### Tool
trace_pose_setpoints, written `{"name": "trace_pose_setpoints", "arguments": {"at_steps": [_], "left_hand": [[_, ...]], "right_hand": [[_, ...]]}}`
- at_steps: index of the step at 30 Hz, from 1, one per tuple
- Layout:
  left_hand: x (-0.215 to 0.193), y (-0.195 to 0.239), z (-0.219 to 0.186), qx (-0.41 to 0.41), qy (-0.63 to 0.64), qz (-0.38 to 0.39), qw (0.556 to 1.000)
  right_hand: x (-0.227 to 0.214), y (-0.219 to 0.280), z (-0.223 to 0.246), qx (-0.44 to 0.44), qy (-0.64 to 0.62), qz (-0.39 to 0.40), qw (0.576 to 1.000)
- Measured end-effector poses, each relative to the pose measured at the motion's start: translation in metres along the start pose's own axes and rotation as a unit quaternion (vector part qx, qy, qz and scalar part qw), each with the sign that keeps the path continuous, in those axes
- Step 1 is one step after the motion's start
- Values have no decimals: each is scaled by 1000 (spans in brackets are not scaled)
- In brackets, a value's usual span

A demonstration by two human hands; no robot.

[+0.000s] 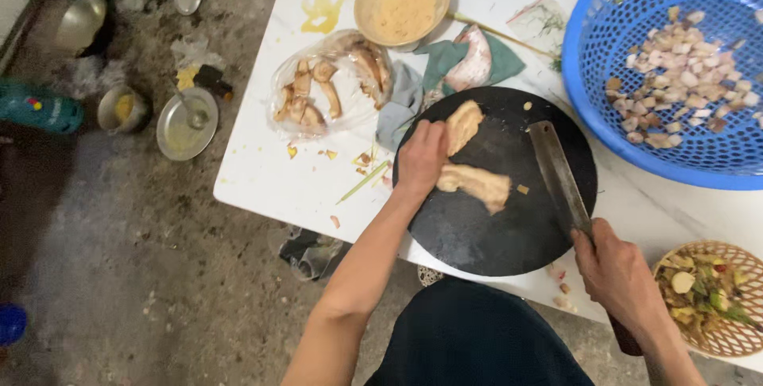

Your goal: The person slices pieces of cooked pork belly into small cubes on a black cutting board using a knife and then places the sliced meat into a blue plastic basket.

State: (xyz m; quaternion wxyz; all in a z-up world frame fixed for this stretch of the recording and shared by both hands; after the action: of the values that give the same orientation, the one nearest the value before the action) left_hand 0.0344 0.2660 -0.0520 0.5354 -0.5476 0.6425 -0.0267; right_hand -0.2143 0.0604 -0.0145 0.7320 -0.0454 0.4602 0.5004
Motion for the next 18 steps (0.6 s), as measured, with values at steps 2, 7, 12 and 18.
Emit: {"name": "trace_pose_setpoints", "arguments": {"at_steps": [2,7,12,18], "left_hand": [[-6,-13,-13,1,-47,30,998],[-34,-25,-62,71,53,128,988],[-20,10,-89,72,-7,288,955],[-39,17,-90,84,-77,161,980]], "right_hand": [[-1,4,9,-22,9,-4,1000],[-5,8,3,4,5,-3,1000],[-8,12,-2,-8,17,-8,1000],[-4,9,-10,20,5,18,1000]]}}
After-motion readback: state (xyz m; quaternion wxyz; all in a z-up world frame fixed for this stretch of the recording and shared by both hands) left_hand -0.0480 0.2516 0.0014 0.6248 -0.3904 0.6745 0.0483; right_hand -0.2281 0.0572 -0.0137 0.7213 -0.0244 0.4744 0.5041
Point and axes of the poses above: each hand's wrist, its own y-axis away from the middle knuckle, its own x-axis out of the palm, z = x × y, the point moved 8 cm from there along -y, towards the middle knuckle, and after that the axes turned 2 degrees about y, right-handed, at the moved point
